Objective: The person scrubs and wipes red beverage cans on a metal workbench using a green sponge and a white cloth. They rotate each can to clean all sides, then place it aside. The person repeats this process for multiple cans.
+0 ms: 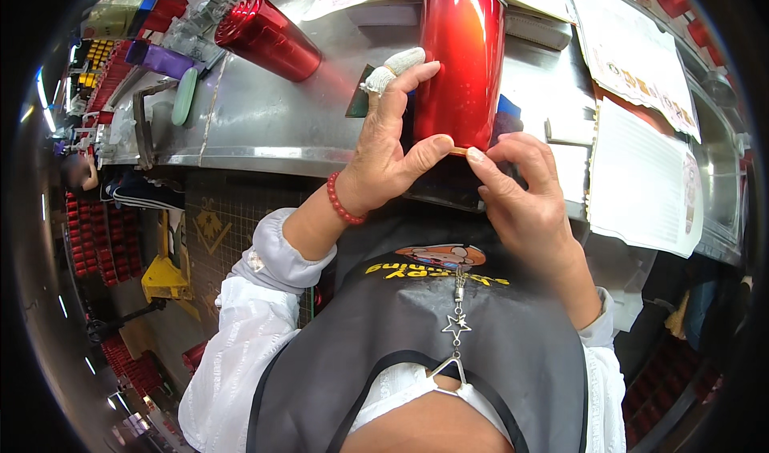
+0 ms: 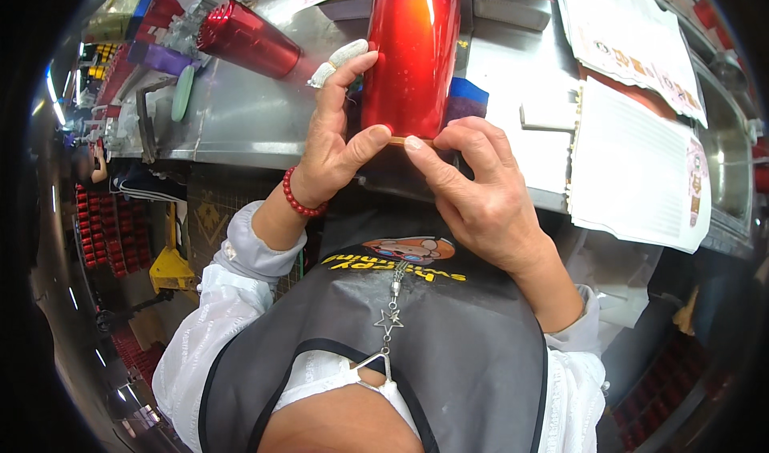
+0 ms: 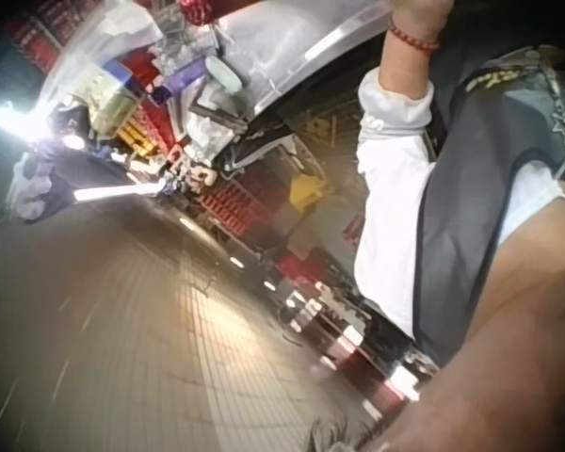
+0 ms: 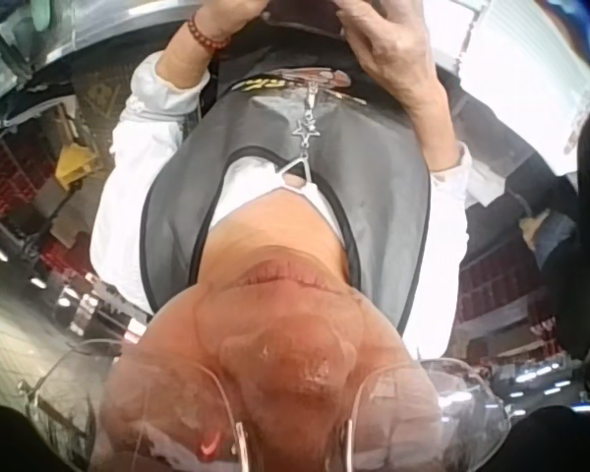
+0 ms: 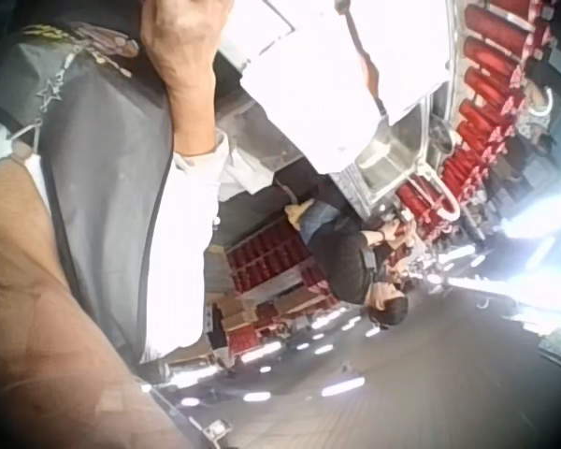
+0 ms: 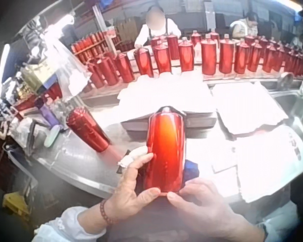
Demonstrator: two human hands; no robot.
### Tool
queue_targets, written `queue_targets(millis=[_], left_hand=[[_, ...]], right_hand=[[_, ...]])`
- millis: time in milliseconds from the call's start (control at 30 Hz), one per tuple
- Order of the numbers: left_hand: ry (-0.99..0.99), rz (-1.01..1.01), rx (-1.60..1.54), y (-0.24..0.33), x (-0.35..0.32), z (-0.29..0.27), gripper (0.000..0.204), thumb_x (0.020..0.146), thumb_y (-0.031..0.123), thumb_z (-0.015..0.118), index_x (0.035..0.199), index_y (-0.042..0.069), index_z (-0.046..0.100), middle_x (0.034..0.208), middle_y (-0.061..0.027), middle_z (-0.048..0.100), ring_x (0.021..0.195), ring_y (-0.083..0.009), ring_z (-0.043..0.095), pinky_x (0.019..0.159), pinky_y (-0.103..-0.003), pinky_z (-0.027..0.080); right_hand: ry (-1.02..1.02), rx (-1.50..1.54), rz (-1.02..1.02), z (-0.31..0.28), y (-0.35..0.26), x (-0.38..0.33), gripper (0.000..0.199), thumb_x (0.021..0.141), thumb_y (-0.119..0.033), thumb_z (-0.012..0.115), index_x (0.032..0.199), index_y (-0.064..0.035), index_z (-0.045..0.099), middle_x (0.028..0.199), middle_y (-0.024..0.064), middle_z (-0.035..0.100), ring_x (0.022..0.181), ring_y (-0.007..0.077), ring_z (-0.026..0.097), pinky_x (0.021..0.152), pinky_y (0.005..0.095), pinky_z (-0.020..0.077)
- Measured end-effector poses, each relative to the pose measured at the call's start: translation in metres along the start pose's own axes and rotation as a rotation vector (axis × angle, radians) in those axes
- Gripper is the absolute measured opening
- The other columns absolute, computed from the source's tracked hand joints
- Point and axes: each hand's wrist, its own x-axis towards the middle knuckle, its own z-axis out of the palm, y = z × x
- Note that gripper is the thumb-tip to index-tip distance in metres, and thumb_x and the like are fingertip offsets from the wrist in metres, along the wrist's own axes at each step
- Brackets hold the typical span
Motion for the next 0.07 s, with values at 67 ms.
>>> queue_targets(millis=[67], left_hand=[[-0.011,0.024,0.061,-0.0020,0.0017,-0.0016,0.077,0.094,0.038,0.073,0.151,0.000,0.040,0.149,-0.0169,0.045,0.139,-0.0324,0.040,0.119,-0.042,0.029]], right_hand=[[-0.009,0.014,0.009,0.0013,0.0003,-0.0019,0.066,0.067,0.011,0.072,0.130,-0.0094,0.069,0.113,0.0124,0.059,0.111,0.0349,0.058,0.094,0.0447,0.0515]])
